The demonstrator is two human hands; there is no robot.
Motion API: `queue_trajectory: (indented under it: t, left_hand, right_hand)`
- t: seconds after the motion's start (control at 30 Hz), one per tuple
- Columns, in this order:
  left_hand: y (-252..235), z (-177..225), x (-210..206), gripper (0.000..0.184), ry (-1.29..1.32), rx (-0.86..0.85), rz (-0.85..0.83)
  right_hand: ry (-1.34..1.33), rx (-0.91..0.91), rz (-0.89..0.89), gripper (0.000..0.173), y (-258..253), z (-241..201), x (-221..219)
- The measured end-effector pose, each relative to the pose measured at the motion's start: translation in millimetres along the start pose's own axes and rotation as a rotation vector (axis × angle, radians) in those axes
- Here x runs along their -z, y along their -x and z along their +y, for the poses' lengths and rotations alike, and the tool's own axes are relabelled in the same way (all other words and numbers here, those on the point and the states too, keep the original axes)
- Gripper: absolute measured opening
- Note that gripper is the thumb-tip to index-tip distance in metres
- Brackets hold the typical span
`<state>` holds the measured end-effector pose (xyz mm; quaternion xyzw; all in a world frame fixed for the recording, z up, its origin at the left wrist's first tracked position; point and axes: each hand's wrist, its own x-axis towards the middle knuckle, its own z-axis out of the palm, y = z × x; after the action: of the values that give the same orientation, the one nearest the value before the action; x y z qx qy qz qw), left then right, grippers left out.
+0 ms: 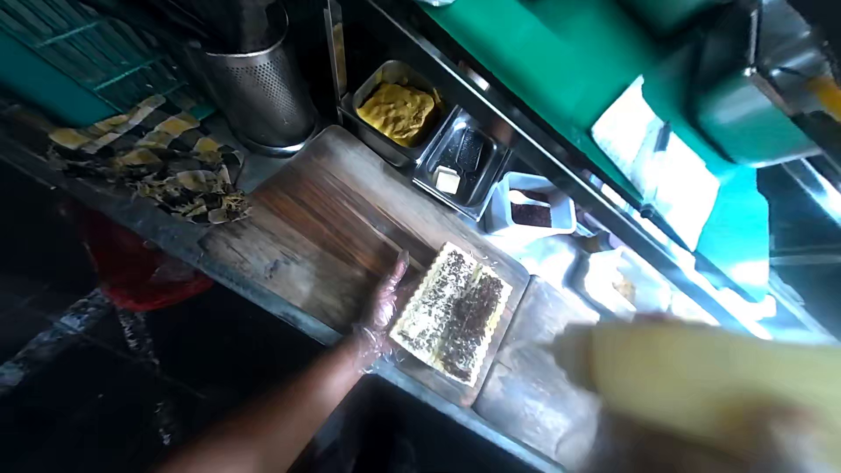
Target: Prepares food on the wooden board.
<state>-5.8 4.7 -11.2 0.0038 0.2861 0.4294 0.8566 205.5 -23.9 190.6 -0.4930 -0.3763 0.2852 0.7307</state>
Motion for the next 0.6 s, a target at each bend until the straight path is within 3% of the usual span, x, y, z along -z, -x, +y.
queue_trajectory:
  t: [0.07,0.2,0.27,0.4,0.5,0.6]
  left_hand:
    - [3.7,-1.4,0.2,0.073,-0.039,-0.001,-0.01]
    - [3.4,-2.9,2.5,0.074,0.028,0.002,-0.119]
    - [4.3,-1.5,0.1,0.072,-0.002,-0.003,-0.101]
    - [6.3,-3.6,-3.0,0.071,-0.038,-0.033,-0.064]
    - [4.8,-4.8,0.5,0.072,-0.001,-0.017,-0.088]
    - [5.6,-3.1,-5.4,0.07,-0.069,-0.025,-0.07]
  right_hand:
    - [0.04,0.06,0.011,0.026,-17.7,2.4,-0.7]
    - [0.021,-0.025,-0.12,0.032,19.1,-17.7,16.3]
    - [-0.039,-0.106,-0.021,0.033,15.8,-15.1,6.6]
    - [0.028,0.094,0.071,0.025,-12.8,-9.8,5.3]
    - [0.058,0.013,-0.127,0.036,15.9,-21.9,31.4]
    - [-0.07,-0.054,0.024,0.036,-2.0,-11.4,16.0]
